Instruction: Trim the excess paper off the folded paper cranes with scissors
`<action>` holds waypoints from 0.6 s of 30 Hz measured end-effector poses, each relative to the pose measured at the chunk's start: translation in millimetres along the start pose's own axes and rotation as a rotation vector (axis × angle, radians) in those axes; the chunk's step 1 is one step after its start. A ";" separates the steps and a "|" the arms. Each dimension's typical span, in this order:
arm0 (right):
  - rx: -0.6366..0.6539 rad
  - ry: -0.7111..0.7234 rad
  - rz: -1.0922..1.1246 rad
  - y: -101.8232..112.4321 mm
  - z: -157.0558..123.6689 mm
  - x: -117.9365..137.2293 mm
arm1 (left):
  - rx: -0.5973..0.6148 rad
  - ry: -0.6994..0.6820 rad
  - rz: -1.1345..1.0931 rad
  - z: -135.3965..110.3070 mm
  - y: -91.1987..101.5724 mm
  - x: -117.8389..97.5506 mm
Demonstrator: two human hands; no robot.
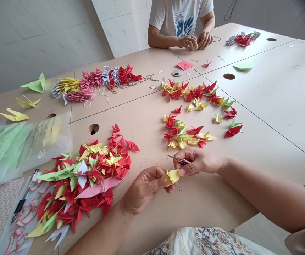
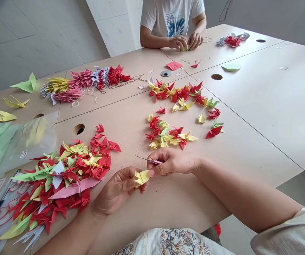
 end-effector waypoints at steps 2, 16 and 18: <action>-0.019 0.009 0.013 0.1 1.0 -0.8 | -0.004 -0.005 0.025 -4.3 3.6 -2.9; -0.152 0.150 0.323 -18.2 6.6 1.6 | -0.047 -0.040 -0.038 -12.3 11.0 -11.0; -0.165 0.135 0.336 -18.3 5.8 2.4 | -0.048 -0.045 -0.025 -12.7 10.8 -11.7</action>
Point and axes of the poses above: each hand's wrist, its own z-axis towards the middle knuckle, its own y-axis out of the back of the hand, x = y × z, the point moved 5 cm from there along z, towards the middle knuckle, and after that the axes turned 14 degrees about x, right-handed, at the moved point
